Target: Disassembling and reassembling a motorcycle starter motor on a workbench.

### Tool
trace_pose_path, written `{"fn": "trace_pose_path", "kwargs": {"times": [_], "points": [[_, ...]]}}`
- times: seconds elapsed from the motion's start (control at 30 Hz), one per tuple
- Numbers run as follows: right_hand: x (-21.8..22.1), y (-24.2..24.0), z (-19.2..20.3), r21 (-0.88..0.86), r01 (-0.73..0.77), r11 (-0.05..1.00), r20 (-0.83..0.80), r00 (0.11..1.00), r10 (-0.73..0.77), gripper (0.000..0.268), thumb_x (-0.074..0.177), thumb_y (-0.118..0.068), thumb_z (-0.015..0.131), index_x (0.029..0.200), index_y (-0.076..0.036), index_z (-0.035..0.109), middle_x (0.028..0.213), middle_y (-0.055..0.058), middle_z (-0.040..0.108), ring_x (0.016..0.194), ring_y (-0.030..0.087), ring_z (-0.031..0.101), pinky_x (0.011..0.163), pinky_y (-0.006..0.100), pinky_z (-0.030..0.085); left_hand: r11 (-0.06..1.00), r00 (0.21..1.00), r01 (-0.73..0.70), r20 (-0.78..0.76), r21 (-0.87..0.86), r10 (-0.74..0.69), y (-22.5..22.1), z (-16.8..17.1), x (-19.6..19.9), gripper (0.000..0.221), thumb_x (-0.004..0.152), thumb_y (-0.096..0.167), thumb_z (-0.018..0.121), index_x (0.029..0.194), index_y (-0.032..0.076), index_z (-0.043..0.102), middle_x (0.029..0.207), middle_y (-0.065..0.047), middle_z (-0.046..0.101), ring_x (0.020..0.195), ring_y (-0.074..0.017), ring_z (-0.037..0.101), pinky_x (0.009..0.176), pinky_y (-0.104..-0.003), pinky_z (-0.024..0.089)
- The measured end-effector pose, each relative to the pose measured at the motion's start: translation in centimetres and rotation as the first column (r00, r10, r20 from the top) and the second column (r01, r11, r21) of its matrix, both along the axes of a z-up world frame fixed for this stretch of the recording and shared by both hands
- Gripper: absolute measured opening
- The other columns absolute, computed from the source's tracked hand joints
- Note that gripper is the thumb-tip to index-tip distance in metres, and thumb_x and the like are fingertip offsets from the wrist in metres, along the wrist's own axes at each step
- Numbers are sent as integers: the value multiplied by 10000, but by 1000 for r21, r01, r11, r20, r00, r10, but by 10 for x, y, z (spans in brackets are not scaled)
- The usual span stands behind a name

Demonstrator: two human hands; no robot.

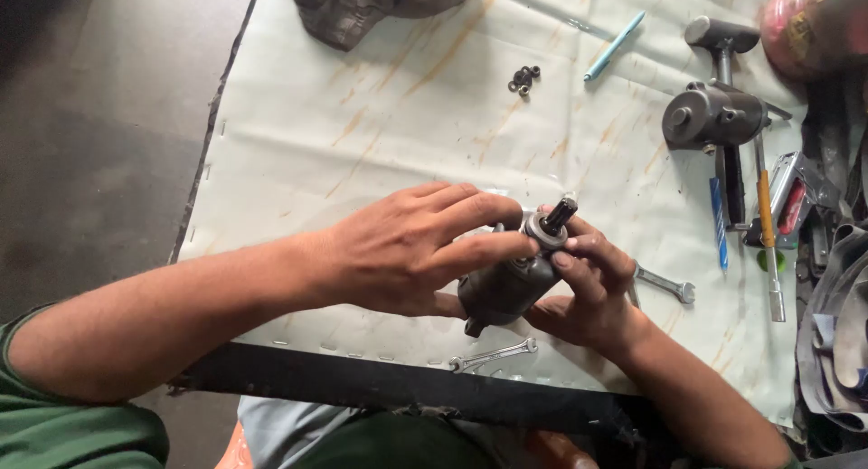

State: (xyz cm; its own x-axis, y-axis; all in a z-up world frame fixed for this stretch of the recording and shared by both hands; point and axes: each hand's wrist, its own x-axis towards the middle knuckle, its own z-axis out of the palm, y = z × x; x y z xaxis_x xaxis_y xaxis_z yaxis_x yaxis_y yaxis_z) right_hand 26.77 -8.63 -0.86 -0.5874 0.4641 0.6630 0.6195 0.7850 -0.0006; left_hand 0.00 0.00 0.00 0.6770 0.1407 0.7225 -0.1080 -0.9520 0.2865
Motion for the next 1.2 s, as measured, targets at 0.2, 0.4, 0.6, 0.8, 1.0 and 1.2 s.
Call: {"fn": "trace_pose_path", "kwargs": {"times": [0.2, 0.4, 0.6, 0.8, 1.0, 1.2], "points": [[-2, 1, 3, 15, 15, 1000, -10, 1000, -15, 1000, 790, -308, 987, 1483, -77, 304, 1369, 135, 296, 1297, 404, 553, 1032, 429, 612, 1000, 999, -22, -24, 5, 22, 0, 8, -1, 801, 740, 404, 891, 1400, 175, 498, 1356, -140, 537, 1184, -326, 650, 1008, -478, 565], [0, -5, -7, 13, -30, 999, 53, 998, 30, 810, 889, -232, 898, 1453, -46, 347, 1392, 157, 303, 1300, 445, 544, 1038, 471, 606, 977, 997, 54, -35, -205, -62, 0, 38, -21, 311, 852, 306, 860, 1080, 136, 734, 1156, -78, 692, 1032, -250, 705, 793, -356, 577], [-5, -14, -1, 32, -79, 996, 207, 976, 71, 603, 908, -39, 793, 1418, -132, 485, 1394, 136, 402, 1276, 437, 615, 965, 458, 598, 997, 994, -66, -93, -45, 62, -23, 50, -37, 146, 834, 186, 816, 813, 73, 726, 879, -76, 661, 789, -248, 645, 705, -406, 533], [-8, -14, 4, -134, -108, 985, 158, 979, 129, 691, 914, -124, 822, 1478, -194, 430, 1451, 134, 351, 1301, 421, 616, 1009, 433, 583, 974, 966, -158, -228, -164, 119, -38, 59, -47, 75, 766, 97, 760, 833, 62, 756, 851, -97, 675, 802, -274, 664, 722, -411, 545], [-23, -16, 25, -279, -217, 935, -7, 974, 224, 789, 829, -223, 794, 1497, -104, 390, 1417, 187, 340, 1256, 519, 569, 1037, 547, 577, 868, 931, -256, -350, -425, 103, -34, 66, -39, 121, 780, 160, 763, 866, 85, 805, 785, -84, 744, 763, -275, 713, 699, -405, 551], [-23, -17, 25, -292, -235, 927, -30, 971, 237, 751, 845, -231, 792, 1473, -87, 405, 1405, 206, 353, 1251, 502, 583, 1006, 532, 592, 761, 877, -401, -454, -510, 158, -39, 74, -28, 170, 690, 251, 766, 778, 108, 798, 730, -44, 754, 669, -216, 740, 654, -353, 578]]}}
